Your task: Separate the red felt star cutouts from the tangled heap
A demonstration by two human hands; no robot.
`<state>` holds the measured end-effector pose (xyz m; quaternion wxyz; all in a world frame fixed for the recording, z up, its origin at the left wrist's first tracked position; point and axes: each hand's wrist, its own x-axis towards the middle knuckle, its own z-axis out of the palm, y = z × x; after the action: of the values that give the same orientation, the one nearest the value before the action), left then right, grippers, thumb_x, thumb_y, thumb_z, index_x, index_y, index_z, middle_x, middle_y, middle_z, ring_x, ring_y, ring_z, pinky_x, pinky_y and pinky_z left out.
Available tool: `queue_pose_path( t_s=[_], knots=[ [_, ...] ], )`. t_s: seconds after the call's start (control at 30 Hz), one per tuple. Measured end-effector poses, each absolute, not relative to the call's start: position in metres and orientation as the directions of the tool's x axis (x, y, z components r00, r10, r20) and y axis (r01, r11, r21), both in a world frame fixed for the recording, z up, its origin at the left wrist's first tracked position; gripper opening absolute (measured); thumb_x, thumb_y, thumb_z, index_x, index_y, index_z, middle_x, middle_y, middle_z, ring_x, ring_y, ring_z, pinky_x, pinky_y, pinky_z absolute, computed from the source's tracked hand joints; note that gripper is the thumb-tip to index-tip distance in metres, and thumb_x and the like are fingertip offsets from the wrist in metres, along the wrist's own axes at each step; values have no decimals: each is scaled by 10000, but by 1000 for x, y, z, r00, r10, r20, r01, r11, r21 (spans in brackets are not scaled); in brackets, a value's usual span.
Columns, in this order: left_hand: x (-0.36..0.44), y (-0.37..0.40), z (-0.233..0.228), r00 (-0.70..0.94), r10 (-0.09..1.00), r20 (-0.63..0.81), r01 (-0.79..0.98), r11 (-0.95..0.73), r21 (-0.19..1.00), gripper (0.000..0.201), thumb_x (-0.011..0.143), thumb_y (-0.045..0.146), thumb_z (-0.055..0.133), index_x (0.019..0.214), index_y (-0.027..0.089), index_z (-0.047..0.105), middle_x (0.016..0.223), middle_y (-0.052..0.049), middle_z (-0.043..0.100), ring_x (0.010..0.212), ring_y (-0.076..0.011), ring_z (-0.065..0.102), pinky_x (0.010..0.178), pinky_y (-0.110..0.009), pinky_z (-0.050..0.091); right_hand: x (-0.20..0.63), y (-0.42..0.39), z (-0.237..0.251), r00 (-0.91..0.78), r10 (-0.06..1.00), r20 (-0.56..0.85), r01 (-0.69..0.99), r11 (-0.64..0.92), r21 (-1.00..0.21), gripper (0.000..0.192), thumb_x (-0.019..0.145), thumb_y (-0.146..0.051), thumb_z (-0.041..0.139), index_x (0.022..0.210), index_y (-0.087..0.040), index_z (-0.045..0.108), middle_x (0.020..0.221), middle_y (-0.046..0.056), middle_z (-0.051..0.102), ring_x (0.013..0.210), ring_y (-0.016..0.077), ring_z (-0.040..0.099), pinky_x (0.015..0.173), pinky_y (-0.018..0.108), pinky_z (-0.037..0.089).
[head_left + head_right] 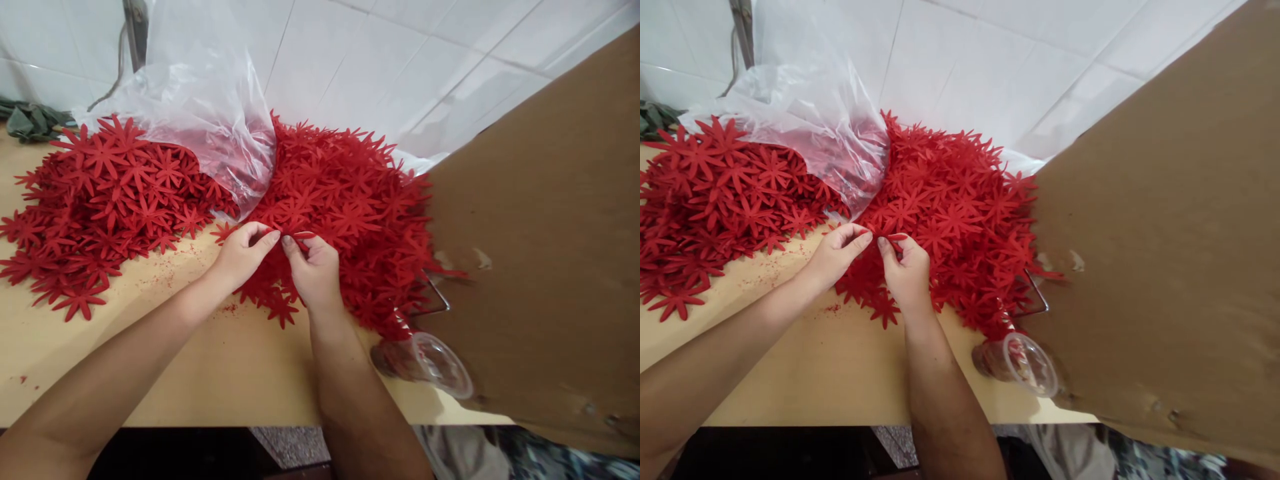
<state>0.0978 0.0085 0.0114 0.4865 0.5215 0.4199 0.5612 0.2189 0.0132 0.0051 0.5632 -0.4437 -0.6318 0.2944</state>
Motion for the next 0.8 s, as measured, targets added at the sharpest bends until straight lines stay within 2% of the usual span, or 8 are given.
queue_pose_path(
  t_s=[0.13,0.2,0.27,0.4,0.57,0.7,0.8],
  knots=[
    [97,10,8,-59,978,201,-160,-208,965,219,701,264,600,862,138,519,793,3,520,744,-88,477,738,-241,385,220,9,9,72,883,463,368,408,-835,335,765,-350,557,511,-183,418,460,-56,392,452,61,360,437,201,341],
    [96,11,8,-33,978,204,-175,-206,963,244,693,269,610,884,137,533,786,3,525,738,-88,479,731,-240,388,220,7,10,57,883,465,402,406,-821,381,764,-358,559,485,-190,361,442,-64,344,432,54,312,411,199,309],
    [96,11,8,19,977,213,-194,-205,959,243,683,272,619,876,141,550,783,3,541,735,-89,488,730,-241,390,219,7,10,5,879,477,375,441,-816,335,764,-359,559,519,-185,411,476,-52,407,461,63,372,451,202,358],
    [95,11,11,57,971,233,-211,-216,953,137,676,246,618,750,145,564,737,15,552,708,-83,490,726,-234,388,218,11,6,-104,866,489,244,499,-832,189,765,-359,560,720,-176,546,668,-4,573,640,105,528,634,240,456],
    [91,12,13,-39,983,182,-234,-186,954,78,703,214,574,669,149,548,634,42,509,603,-61,430,652,-213,376,220,12,3,-224,884,411,169,451,-877,144,754,-311,576,821,-185,557,748,-1,596,678,106,538,661,246,451],
    [90,13,13,-59,982,181,-226,-190,955,92,704,211,578,648,147,541,613,46,491,582,-57,402,618,-208,356,221,10,7,-160,910,383,225,412,-883,140,747,-310,577,724,-175,551,653,-18,553,597,91,485,590,234,413],
    [91,13,13,-92,982,166,-216,-182,959,111,718,205,565,632,148,524,588,51,461,558,-53,376,589,-206,338,222,8,11,-102,921,375,313,388,-867,289,737,-349,591,558,-178,442,519,-53,401,496,65,355,485,216,320]
  ],
)
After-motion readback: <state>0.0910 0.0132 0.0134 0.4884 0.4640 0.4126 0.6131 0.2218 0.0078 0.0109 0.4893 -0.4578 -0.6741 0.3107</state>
